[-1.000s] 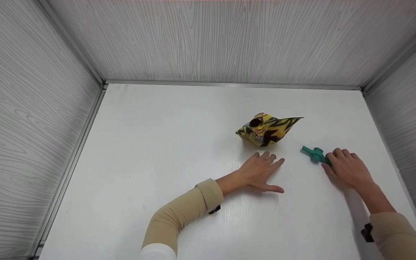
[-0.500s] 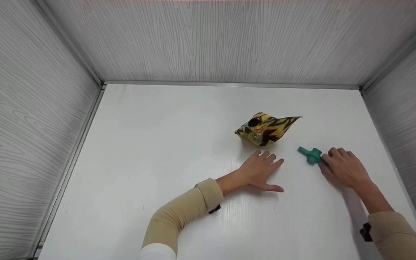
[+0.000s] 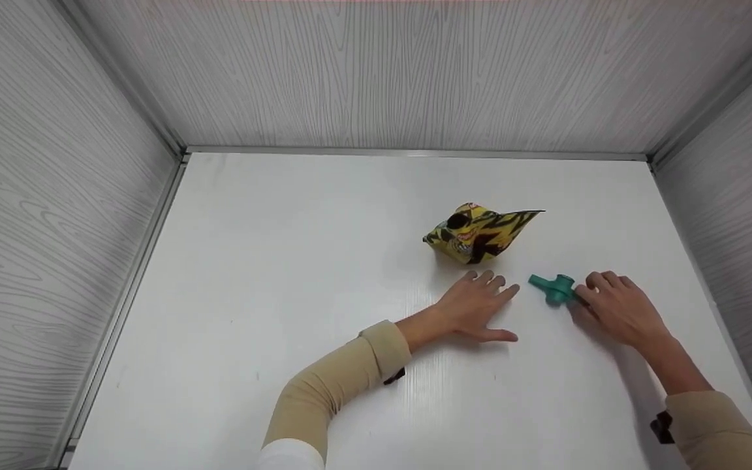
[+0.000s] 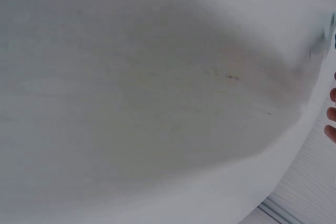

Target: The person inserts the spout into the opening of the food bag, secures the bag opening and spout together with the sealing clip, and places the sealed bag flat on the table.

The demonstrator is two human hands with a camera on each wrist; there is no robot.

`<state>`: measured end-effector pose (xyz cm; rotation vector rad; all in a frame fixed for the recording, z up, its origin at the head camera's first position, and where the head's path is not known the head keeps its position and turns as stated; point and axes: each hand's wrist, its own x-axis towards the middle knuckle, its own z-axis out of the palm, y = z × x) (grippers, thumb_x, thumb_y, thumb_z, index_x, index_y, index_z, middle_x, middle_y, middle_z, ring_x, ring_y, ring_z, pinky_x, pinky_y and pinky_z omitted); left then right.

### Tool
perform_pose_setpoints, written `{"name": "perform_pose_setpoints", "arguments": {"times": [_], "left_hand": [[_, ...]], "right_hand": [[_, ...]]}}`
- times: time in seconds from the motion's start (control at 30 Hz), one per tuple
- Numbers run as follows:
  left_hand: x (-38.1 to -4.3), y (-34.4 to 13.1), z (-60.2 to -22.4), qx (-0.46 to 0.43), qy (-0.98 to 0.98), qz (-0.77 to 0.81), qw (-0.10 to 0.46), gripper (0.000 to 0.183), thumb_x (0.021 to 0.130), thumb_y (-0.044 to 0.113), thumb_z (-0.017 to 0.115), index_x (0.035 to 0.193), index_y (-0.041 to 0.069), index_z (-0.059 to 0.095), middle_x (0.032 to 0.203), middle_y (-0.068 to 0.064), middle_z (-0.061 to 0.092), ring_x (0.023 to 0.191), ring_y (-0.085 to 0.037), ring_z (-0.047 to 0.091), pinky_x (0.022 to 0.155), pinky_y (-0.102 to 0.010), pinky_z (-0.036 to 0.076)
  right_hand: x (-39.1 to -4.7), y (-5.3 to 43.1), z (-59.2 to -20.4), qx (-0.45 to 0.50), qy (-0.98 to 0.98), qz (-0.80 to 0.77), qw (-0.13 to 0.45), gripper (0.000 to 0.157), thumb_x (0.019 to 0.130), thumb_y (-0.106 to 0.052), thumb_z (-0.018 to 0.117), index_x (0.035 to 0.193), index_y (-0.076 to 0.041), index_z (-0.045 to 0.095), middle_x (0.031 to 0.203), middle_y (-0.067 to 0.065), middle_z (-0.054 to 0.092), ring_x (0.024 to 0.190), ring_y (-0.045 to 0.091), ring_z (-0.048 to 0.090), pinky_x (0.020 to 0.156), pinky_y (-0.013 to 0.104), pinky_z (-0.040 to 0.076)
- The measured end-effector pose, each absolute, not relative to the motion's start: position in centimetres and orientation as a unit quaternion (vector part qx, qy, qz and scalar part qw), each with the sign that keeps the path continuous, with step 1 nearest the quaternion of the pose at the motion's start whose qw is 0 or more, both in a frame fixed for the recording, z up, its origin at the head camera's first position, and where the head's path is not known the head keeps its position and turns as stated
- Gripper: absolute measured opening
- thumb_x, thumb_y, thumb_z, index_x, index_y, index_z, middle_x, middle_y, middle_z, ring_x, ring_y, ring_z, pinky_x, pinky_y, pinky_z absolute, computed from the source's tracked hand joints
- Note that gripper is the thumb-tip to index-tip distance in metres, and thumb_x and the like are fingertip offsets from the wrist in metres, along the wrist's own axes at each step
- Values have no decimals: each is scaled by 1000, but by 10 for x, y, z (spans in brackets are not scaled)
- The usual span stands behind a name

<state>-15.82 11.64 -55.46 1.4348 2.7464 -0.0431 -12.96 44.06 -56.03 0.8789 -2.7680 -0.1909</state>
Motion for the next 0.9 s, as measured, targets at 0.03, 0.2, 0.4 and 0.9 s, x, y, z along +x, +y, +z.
{"name": "perform_pose_setpoints", "arguments": {"times": [0.03, 0.2, 0.4, 0.9], "left_hand": [[-159, 117, -555, 463, 886, -14, 19, 97, 81, 87, 20, 154, 23, 24, 145, -1, 45, 133, -20, 41, 110, -41, 38], [-162, 123, -556, 462, 887, -15, 0, 91, 84, 84, 20, 151, 23, 29, 141, 1, 48, 130, -19, 44, 106, -38, 42], [-165, 129, -556, 461, 887, -6, -15, 83, 89, 79, 23, 150, 23, 31, 139, 2, 49, 126, -17, 46, 102, -36, 45], [-167, 129, -559, 461, 885, -10, -69, 64, 95, 67, 32, 138, 21, 43, 131, 2, 52, 118, -16, 50, 96, -33, 48]], "right_hand": [[-129, 439, -560, 303, -943, -65, 118, 24, 86, -22, 64, 106, -9, 58, 99, 14, 55, 98, 36, 58, 74, 49, 52], [-124, 431, -556, 319, -936, -65, 137, 23, 94, -29, 54, 106, -10, 58, 101, 13, 56, 97, 35, 58, 75, 48, 52], [-119, 421, -552, 334, -927, -61, 158, 51, 105, -44, 20, 102, -11, 59, 99, 13, 57, 96, 33, 58, 77, 47, 52], [-108, 394, -541, 354, -920, -46, 160, 58, 104, -48, 13, 102, -13, 59, 98, 12, 61, 95, 31, 59, 80, 47, 54]]}}
